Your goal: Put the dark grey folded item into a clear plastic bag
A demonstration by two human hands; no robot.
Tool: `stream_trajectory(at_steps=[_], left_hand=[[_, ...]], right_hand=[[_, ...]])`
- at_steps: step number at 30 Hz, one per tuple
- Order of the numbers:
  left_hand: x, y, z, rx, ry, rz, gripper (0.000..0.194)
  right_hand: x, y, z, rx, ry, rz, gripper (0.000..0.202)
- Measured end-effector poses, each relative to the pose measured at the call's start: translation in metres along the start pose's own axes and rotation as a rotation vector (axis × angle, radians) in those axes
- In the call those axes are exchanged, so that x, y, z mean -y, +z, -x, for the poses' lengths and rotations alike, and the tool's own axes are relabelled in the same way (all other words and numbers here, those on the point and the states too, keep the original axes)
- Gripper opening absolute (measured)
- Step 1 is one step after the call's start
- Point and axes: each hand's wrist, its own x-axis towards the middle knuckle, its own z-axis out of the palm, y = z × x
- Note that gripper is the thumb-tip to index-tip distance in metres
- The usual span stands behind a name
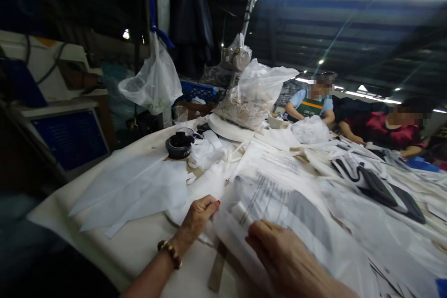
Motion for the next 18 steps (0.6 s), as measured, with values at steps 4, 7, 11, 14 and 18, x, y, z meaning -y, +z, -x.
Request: stream_trajectory(at_steps=[4, 7, 11, 14, 18], left_hand=[[0.003, 0.002, 0.0, -0.012, 0.035, -0.017, 0.035], [0.005, 0.004, 0.001, -0.025, 0.066, -0.036, 0.033], [0.01, 0.005, 0.0, -0.044, 0.099, -0.07, 0.034], [0.015, 0.006, -0.001, -0.06, 0.117, -0.109, 0.033], [0.018, 0.01, -0.001, -0.106, 0.134, -0.166, 0.031]], right_hand=[[0.019, 0.017, -0.057, 0.086, -0.037, 0.301, 0.019], [0.02, 0.029, -0.073, 0.106, 0.027, 0.362, 0.019], [0.023, 0.029, -0.08, 0.088, 0.187, 0.374, 0.015], [0.023, 0.024, -0.081, 0.046, 0.299, 0.357, 0.015], [0.013, 0.018, -0.078, -0.004, 0.356, 0.313, 0.024]])
